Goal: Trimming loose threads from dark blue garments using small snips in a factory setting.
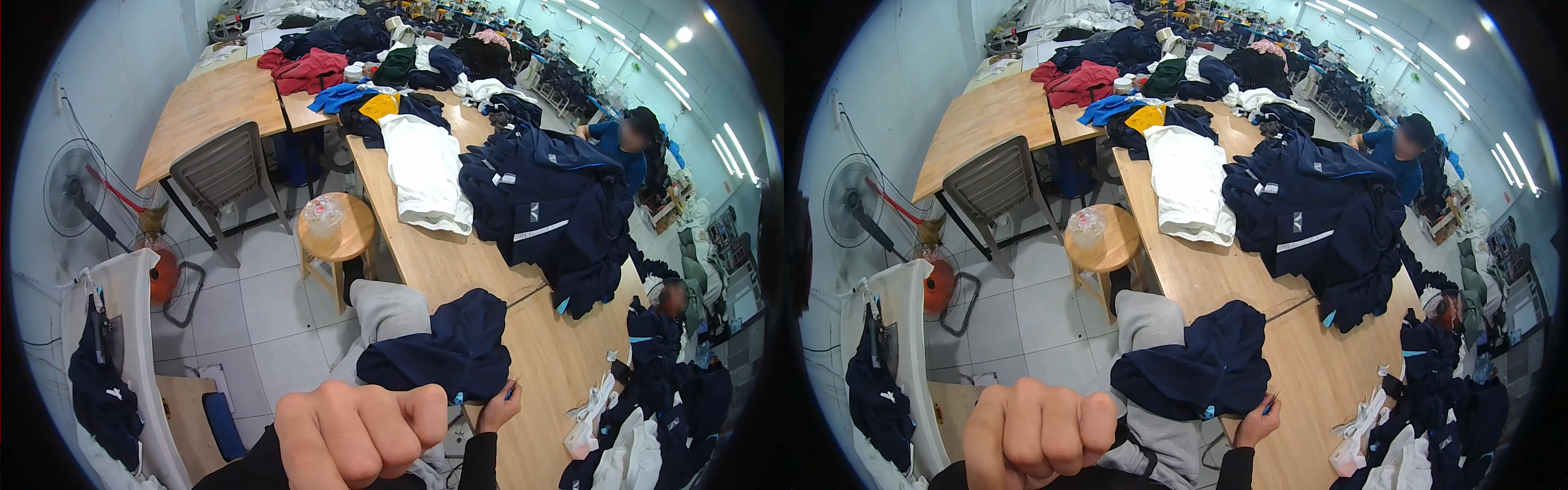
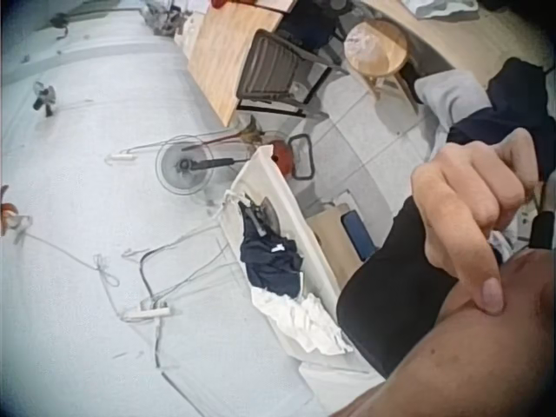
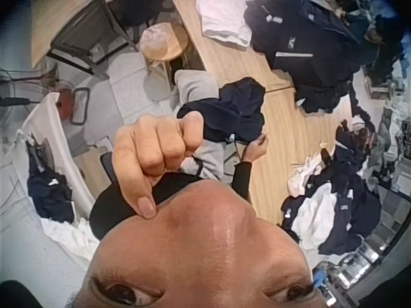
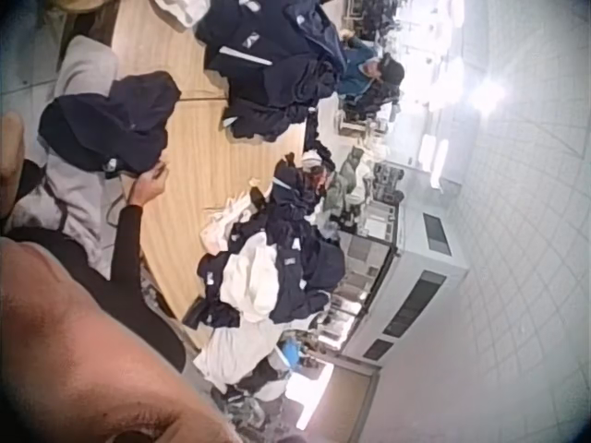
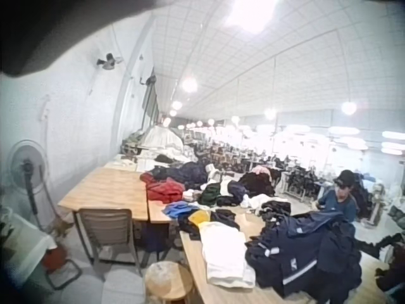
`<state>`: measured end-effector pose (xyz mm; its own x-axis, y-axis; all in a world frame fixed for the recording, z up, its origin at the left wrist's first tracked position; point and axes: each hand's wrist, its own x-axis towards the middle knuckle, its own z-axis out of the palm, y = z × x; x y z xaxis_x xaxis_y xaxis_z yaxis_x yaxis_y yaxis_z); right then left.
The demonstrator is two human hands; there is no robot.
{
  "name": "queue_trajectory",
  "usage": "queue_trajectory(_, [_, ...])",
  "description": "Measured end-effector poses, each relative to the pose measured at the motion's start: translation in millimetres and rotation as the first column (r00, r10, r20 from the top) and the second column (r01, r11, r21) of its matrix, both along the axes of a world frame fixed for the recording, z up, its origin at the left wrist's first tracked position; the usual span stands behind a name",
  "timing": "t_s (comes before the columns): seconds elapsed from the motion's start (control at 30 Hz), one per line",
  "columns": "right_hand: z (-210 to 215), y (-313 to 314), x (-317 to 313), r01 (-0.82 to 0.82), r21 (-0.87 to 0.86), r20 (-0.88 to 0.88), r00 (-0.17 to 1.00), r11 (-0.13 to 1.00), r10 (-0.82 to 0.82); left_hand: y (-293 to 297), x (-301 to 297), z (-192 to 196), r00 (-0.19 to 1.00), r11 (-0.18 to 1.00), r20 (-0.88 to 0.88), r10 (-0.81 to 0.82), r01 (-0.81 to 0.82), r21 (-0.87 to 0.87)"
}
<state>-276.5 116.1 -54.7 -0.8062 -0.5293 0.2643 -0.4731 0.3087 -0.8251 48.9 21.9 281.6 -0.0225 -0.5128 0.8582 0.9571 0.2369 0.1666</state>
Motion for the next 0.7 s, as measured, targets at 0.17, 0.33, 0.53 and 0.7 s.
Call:
queue_trajectory(0.17, [3.3,-0.6,1.0,0.012,-0.003,0.002,1.0,1.0,-0.012,-2.4,-4.6,-2.6,1.0,1.0,0.002,0.001,-0.001,-0.029])
queue_trajectory(0.33, [-1.4,-1.0,-1.0,0.0,-0.025,0.006,1.0,1.0,0.0,-0.6,-6.0,-5.9,0.998,0.998,-0.018,0.057,-0.058,-0.029])
queue_trajectory(0.53, [-5.6,-0.7,-2.9,-0.004,-0.057,0.0,1.0,0.998,0.004,-3.3,-7.5,-5.1,0.999,0.998,-0.033,0.041,-0.043,-0.046])
queue_trajectory(0.7, [2.2,-1.6,0.6,0.001,-0.027,-0.012,1.0,1.0,-0.001,-1.8,-8.2,-7.2,0.997,0.997,-0.045,0.055,-0.058,-0.057])
